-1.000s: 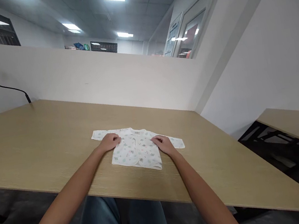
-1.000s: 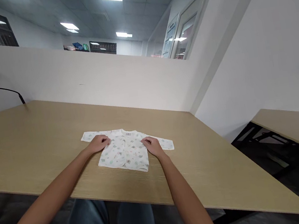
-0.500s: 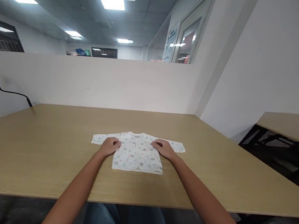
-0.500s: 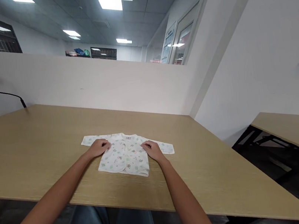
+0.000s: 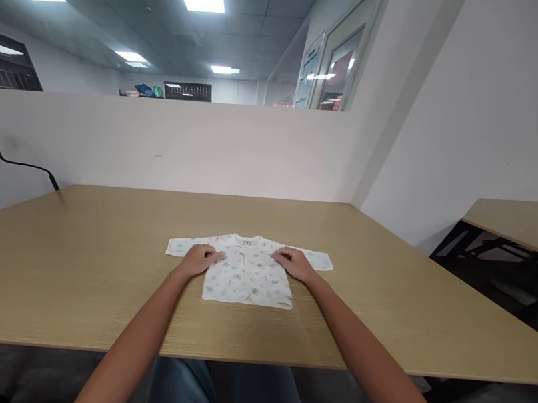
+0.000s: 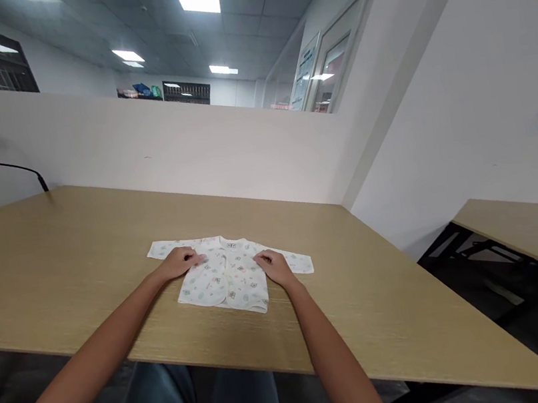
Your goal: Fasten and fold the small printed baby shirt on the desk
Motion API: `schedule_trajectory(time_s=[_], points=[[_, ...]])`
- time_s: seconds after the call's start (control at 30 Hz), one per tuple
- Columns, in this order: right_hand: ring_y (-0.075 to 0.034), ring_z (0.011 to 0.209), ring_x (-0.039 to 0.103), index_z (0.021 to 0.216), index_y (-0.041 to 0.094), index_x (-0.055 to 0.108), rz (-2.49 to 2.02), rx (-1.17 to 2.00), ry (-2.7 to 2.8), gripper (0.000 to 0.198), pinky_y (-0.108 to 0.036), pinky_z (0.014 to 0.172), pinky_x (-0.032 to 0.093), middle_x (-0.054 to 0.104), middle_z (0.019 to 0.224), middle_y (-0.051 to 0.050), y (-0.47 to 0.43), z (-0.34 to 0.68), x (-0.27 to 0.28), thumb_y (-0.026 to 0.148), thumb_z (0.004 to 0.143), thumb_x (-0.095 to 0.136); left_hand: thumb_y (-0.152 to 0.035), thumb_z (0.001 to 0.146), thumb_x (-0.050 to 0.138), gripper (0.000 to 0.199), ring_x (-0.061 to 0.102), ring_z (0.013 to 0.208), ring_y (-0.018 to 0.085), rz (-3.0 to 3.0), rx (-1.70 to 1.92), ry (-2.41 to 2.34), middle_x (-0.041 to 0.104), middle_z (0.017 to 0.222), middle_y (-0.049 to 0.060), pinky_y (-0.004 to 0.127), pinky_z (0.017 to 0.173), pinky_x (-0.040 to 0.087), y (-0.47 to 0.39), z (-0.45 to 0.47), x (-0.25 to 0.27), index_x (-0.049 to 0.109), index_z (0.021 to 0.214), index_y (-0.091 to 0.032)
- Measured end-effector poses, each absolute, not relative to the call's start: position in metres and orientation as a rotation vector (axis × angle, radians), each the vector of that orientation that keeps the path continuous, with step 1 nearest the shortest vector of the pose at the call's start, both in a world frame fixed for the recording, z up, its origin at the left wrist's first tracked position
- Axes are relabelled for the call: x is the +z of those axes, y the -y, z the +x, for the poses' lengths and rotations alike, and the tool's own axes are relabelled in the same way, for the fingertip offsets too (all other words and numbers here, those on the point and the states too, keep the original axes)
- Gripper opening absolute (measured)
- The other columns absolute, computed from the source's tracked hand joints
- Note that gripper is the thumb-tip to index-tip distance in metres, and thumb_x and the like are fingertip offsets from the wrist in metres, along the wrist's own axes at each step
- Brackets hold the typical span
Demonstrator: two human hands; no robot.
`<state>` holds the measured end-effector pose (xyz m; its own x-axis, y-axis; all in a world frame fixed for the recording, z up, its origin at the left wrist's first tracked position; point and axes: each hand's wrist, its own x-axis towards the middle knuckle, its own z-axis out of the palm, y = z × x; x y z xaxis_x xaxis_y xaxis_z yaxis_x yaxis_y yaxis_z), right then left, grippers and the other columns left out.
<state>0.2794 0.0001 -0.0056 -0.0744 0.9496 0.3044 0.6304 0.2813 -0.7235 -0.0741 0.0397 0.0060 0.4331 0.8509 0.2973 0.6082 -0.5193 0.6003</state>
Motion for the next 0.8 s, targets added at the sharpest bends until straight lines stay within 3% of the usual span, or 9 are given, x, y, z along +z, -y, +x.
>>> schedule_trajectory(time_s=[0.33,0.8], points=[[-0.025,0.093,0.066,0.088,0.022,0.078,-1.409,0.565,1.806,0.035,-0.035,0.083,0.047,0.077,0.099,-0.007,0.0016,0.2798,-0.0064,0.051,0.088,0.059,-0.068,0.088,0.055,0.06,0.041,0.061,0.012,2.295,0.837,-1.221,0.046,0.061,-0.003,0.027,0.06,0.026,-0.0408,-0.0743,0.0026,0.046,0.056,-0.019],[-0.024,0.087,0.066,0.088,0.021,0.078,-1.405,0.551,1.828,0.033,-0.034,0.079,0.046,0.077,0.096,-0.007,0.0025,0.2796,-0.0044,0.051,0.086,0.064,-0.068,0.089,0.054,0.059,0.048,0.063,0.014,2.311,0.83,-1.219,0.055,0.063,-0.001,0.027,0.063,0.03,-0.0401,-0.0743,0.0046,0.055,0.058,-0.019]])
